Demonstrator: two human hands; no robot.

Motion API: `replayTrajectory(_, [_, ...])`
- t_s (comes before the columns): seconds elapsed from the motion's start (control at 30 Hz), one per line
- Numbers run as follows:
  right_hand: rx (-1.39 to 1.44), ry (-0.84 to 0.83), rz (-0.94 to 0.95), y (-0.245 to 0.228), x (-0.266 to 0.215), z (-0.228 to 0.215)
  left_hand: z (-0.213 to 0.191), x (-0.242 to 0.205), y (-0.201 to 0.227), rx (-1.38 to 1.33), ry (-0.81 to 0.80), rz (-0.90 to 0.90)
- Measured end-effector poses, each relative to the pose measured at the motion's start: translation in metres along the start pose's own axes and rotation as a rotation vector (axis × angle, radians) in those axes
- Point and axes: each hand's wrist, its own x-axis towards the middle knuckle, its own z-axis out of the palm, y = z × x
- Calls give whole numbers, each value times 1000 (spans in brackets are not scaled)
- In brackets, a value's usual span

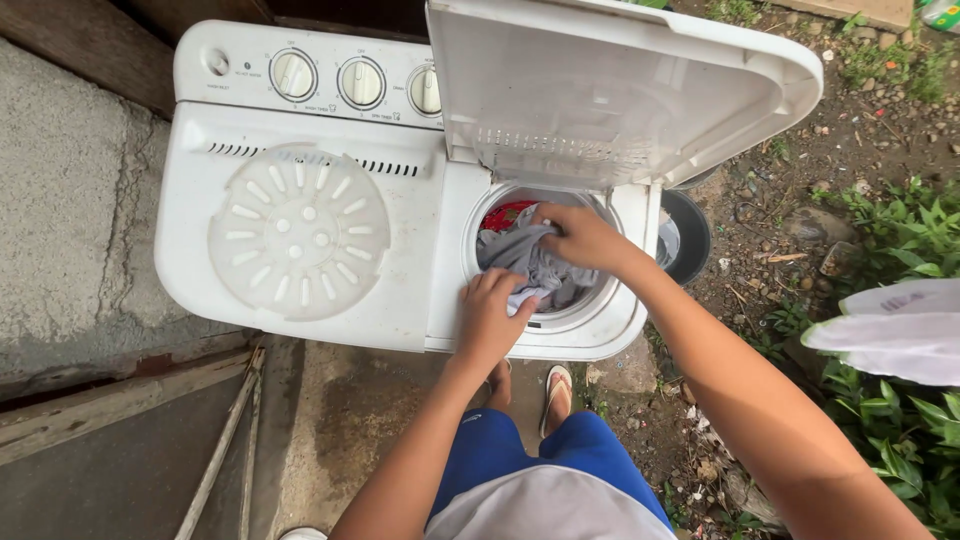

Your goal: Removing small laundry items from a washing machine and hanging them on a peg hanger.

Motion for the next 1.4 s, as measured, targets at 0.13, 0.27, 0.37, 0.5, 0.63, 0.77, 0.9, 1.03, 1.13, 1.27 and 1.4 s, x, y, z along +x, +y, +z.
replayTrajectory(0.13, [508,91,83,-80,-21,-60,4,36,22,-165,-46,25])
replayTrajectory(0.27, [1255,129,274,-125,-47,-114,27,57,12,-2,79,172])
replayTrajectory(0.37, [1576,72,238,-124,-64,-135,-6,63,64,-70,92,266])
replayTrajectory(0.5, [1846,-44,127,-121,-84,-150,-13,60,114,-328,118,278])
replayTrajectory(0.63, [1961,54,68,-108,-110,-171,12,55,109,-281,162,190])
replayTrajectory(0.77, [2080,260,91,-113,-138,-186,-19,46,176,-530,328,326])
replayTrajectory(0.9, [2103,428,59,-60,-174,-199,3,68,177,-514,308,137])
replayTrajectory(1.03, [1777,578,111,-72,-228,-204,-36,93,200,-737,295,75])
replayTrajectory(1.13, [825,589,395,-88,-261,-190,-37,92,242,-804,1,224])
replayTrajectory(1.27, [332,622,90,-101,-285,-176,-14,75,309,-586,-339,318])
replayTrajectory(1.4, [389,757,3,-77,-324,-179,5,60,362,-383,-330,493])
